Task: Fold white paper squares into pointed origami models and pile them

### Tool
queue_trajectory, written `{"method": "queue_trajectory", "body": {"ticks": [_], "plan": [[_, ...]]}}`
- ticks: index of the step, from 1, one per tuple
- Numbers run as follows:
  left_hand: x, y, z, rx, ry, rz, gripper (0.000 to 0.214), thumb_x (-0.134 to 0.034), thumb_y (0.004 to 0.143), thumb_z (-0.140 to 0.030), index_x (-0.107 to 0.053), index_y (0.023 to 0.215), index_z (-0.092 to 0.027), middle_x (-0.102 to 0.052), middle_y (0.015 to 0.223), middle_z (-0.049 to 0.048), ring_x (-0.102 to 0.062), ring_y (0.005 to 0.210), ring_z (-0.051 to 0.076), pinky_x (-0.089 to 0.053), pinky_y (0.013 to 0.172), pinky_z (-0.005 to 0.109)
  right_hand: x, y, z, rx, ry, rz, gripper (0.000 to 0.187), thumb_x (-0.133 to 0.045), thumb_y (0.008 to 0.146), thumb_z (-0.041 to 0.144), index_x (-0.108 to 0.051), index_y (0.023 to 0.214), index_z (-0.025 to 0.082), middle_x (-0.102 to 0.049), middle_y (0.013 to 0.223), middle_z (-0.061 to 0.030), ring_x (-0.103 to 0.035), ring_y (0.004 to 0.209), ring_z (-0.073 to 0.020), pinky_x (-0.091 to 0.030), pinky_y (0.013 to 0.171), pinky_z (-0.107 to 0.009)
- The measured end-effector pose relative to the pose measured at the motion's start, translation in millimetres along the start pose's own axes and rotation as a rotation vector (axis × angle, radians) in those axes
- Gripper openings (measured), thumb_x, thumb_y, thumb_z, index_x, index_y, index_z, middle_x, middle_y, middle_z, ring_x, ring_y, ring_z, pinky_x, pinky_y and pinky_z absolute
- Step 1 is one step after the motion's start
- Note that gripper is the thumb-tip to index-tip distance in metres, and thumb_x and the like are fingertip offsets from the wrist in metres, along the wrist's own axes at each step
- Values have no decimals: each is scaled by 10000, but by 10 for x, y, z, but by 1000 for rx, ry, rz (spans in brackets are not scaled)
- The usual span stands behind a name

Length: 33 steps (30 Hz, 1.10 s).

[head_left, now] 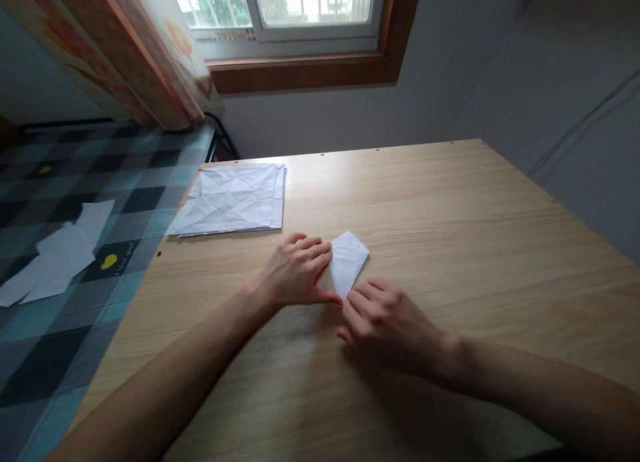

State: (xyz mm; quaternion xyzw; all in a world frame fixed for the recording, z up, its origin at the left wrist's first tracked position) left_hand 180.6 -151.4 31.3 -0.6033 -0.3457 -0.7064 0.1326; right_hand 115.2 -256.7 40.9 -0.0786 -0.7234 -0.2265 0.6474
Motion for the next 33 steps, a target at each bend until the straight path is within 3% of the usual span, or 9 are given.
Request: {"method": "queue_trajectory", "body": {"ticks": [3,6,8,11,15,19,23,33], "plan": [[-5,-17,-10,-9,9,-7,734,-429,836,-803,-707,993,-143,-734,1115,126,-680,1002,289,-446,873,424,7,37,-393,-170,65,-51,229,-522,914,237,-647,735,169,-672,740,-86,-620,708,-248,-477,661,-374],[-5,-35,-24,-22,26,-11,715,-439,843,-791,-701,994,-143,-734,1110,125,-671,1016,292,-443,876,420,-53,-11,-787,-375,161,-116,151,-542,858,170,-673,924,135,-704,962,-129,-628,902,-271,-489,792,-375],[-3,-44,-27,-27,30,-15,714,-442,841,-791,-697,994,-142,-734,1104,123,-668,1015,292,-440,878,419,-138,-43,-932,-411,261,-114,272,-544,795,98,-663,1039,121,-698,1035,-127,-613,975,-269,-487,866,-379],[-15,-49,-16,-22,28,-4,746,-418,836,-809,-688,1016,-138,-733,1095,121,-662,1002,291,-435,875,419,-239,-64,-995,-352,347,-105,331,-536,765,61,-670,1059,137,-688,1120,-117,-587,1048,-267,-467,943,-404],[-58,-52,8,-10,8,44,822,-393,807,-846,-654,1131,-137,-710,1129,128,-632,1034,298,-423,887,421,-281,-75,-995,-253,296,-131,264,-575,809,105,-686,1046,139,-686,1140,-119,-583,1045,-275,-468,936,-424],[-97,-61,28,-7,-36,86,832,-408,800,-842,-616,1214,-150,-683,1173,133,-607,1074,300,-405,918,425,-235,-74,-900,-32,110,-193,164,-548,931,172,-691,1009,153,-710,1064,-102,-608,955,-245,-480,842,-380],[-89,-67,46,-9,-89,81,872,-400,779,-870,-620,1208,-143,-682,1179,143,-612,1073,301,-403,932,423,-207,-94,-765,173,12,-213,214,-471,990,152,-681,957,167,-719,937,-83,-621,849,-195,-460,753,-334],[-20,-70,95,7,-190,30,726,-289,923,-732,-662,1150,-151,-698,1187,121,-609,1105,306,-402,932,445,-148,-102,-722,159,32,-313,204,-471,993,156,-668,947,185,-713,835,-60,-626,749,-169,-462,686,-308]]}}
Point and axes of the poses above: each hand's wrist, its own y-axis towards the middle knuckle, its own x-axis out of the back of the hand, z = x × y, the point moved 7 cm from there along y, towards the middle knuckle
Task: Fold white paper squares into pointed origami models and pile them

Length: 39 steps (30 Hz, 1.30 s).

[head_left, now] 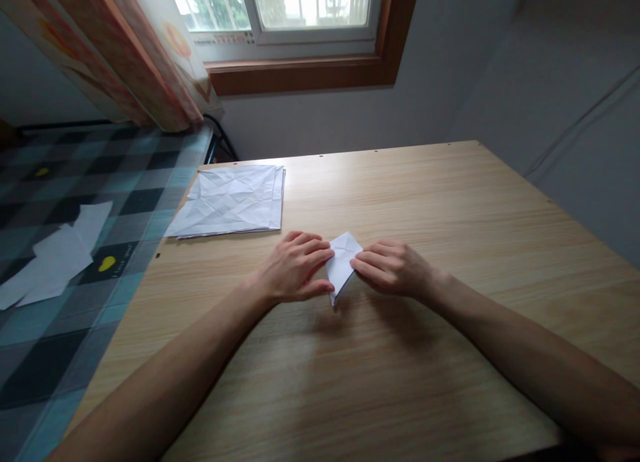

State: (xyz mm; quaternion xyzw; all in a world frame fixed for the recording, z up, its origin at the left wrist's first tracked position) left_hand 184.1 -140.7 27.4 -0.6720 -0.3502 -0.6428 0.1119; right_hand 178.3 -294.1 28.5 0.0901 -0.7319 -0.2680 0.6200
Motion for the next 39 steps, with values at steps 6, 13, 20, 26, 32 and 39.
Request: {"method": "queue_trajectory", "body": {"ticks": [6,13,20,26,32,39], "plan": [[17,-20,-24,-5,15,-97,399,-353,986,-366,-635,1190,-170,-707,1176,75,-609,1104,259,-423,939,412,170,-13,-71,-103,87,-208,141,-568,937,138,-681,1017,162,-744,885,-79,-666,792,-202,-512,697,-327],[70,-18,-39,12,68,-213,560,-480,841,-200,-444,1384,-65,-637,1262,169,-588,1143,278,-463,944,407,110,-138,-413,-669,556,-453,142,-614,865,140,-729,917,204,-748,834,-26,-685,736,-167,-543,690,-298],[165,-4,-110,-44,56,-335,500,-571,896,-365,-476,1315,-109,-691,1104,146,-638,1006,267,-502,860,393,-38,-161,-423,-829,810,-483,180,-619,825,132,-756,923,194,-769,891,-25,-708,793,-170,-558,724,-293],[219,15,-173,-34,-98,-375,233,-545,919,-296,-606,1082,-142,-711,903,95,-640,805,208,-503,738,337,-33,-152,-410,-818,789,-481,183,-617,823,129,-756,920,197,-766,883,-21,-702,783,-162,-561,726,-294],[85,-35,131,420,-448,-426,235,-520,918,-257,-657,756,-158,-641,655,9,-556,613,125,-426,595,237,-158,-207,-455,-861,971,-494,186,-594,837,165,-734,955,201,-744,873,-29,-694,787,-171,-578,709,-318],[-101,-69,356,607,-857,-466,240,-584,872,-326,-710,790,-139,-666,689,12,-557,625,133,-427,568,228,-336,-132,-386,-749,1145,-322,706,-707,765,196,-429,1412,249,-624,1242,-101,-670,951,-189,-588,794,-336]]}}
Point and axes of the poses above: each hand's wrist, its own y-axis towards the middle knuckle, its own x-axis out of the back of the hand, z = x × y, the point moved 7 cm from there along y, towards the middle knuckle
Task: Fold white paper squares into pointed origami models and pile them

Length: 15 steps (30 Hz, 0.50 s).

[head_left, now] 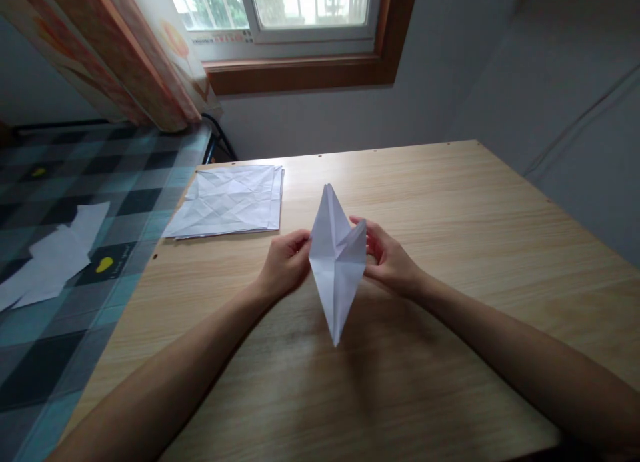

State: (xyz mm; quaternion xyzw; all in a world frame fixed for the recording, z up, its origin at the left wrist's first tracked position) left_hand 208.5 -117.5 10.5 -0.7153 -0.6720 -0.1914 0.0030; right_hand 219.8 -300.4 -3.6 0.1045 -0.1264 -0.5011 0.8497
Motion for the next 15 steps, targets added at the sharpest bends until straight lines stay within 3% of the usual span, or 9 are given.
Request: {"method": "queue_trajectory", "body": {"ticks": [4,9,12,15], "plan": [[-2,11,5,20,90,16,268,-568,885,-338,-736,852,-131,-696,735,25,-609,700,163,-466,620,240,-9,-35,87,103,-89,-45,851,-766,754,261,-293,1460,301,-545,1347,-118,-667,947,-192,-585,829,-366],[7,22,-37,32,118,25,290,-563,885,-349,-742,931,-124,-716,793,31,-634,766,184,-483,678,249,33,-86,232,236,-151,-144,619,-778,781,347,-412,1278,306,-576,1272,-84,-660,888,-177,-568,735,-327],[-51,2,-44,53,81,114,308,-572,881,-371,-738,952,-121,-715,810,34,-622,748,174,-478,680,251,56,-79,191,175,-155,-187,589,-770,790,406,-422,1249,282,-643,1113,-66,-653,895,-200,-548,726,-333],[-135,-45,15,105,-43,225,344,-568,878,-395,-730,1018,-125,-701,782,38,-616,708,173,-481,645,264,83,-58,69,49,-110,-216,542,-725,835,408,-440,1271,258,-673,904,-20,-632,777,-183,-531,713,-342]]}}
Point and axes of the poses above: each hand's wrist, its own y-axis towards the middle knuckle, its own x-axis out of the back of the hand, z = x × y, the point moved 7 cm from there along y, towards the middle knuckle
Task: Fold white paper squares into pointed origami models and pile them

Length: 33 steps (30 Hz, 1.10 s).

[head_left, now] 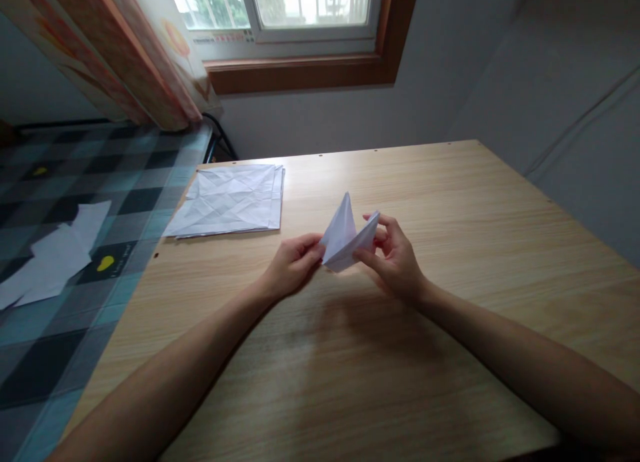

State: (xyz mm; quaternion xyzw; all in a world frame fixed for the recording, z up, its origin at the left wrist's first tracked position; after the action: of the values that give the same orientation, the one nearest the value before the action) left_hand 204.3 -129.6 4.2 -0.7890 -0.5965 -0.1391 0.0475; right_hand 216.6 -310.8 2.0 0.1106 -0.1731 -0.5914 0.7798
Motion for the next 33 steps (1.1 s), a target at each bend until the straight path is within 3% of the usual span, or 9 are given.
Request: {"method": "queue_trajectory", "body": {"ticks": [5,8,11,15,18,23,27,30,33], "plan": [[-85,-33,12,-37,-238,89,510,-499,922,-522,-690,1171,-120,-730,896,105,-667,870,235,-524,775,348,17,18,-103,-96,66,-52,416,-733,824,387,-559,1170,236,-571,677,57,-534,593,-128,-453,566,-266],[-146,-49,-30,-46,-217,118,638,-654,831,-558,-615,1292,-119,-729,905,109,-663,805,212,-518,721,323,37,19,-64,-82,34,-102,396,-759,795,351,-590,1134,234,-503,617,81,-472,546,-109,-405,515,-240],[-152,-43,-27,-16,-184,41,677,-759,772,-417,-557,1350,-129,-688,782,41,-614,670,145,-465,606,251,9,30,-20,-79,26,-76,398,-761,781,333,-601,1131,232,-569,705,47,-514,591,-115,-443,532,-244],[-100,-10,8,3,-243,-76,528,-724,789,-307,-594,1269,-129,-618,663,-27,-548,579,95,-413,555,210,71,50,-34,-99,7,-166,609,-834,669,343,-577,1211,239,-617,1123,-79,-615,789,-158,-557,643,-300],[-54,12,27,14,-229,-114,513,-713,782,-306,-578,1248,-141,-645,677,-22,-559,571,100,-416,554,212,-11,60,-143,-202,113,-69,590,-808,694,367,-579,1215,213,-675,978,-64,-653,717,-167,-578,600,-307],[43,6,-29,-29,220,-205,418,-652,832,-260,-593,1238,-181,-636,668,-30,-540,559,117,-436,574,242,-15,70,-147,-197,-27,-36,286,-708,802,285,-670,1065,180,-680,697,-4,-626,563,-142,-522,510,-260],[15,-40,-225,-261,782,-254,400,-645,842,-236,-611,1238,-186,-689,1080,102,-591,1032,264,-486,920,437,39,107,-53,-105,-331,-8,320,-650,825,177,-643,1144,196,-714,794,-22,-657,633,-158,-549,606,-289],[-123,-64,-268,-412,1009,-128,332,-565,915,-259,-634,1236,-207,-594,1353,119,-495,1261,311,-406,1042,491,21,112,55,49,-599,29,357,-636,827,129,-627,1181,174,-710,990,-91,-671,805,-218,-571,769,-384],[-224,-50,-185,-394,1076,45,337,-473,967,-279,-645,1248,-213,-604,1376,91,-493,1304,319,-396,1050,500,-107,63,131,226,-813,126,304,-581,873,117,-651,1167,144,-662,1195,-160,-607,1104,-303,-510,969,-481]]}}
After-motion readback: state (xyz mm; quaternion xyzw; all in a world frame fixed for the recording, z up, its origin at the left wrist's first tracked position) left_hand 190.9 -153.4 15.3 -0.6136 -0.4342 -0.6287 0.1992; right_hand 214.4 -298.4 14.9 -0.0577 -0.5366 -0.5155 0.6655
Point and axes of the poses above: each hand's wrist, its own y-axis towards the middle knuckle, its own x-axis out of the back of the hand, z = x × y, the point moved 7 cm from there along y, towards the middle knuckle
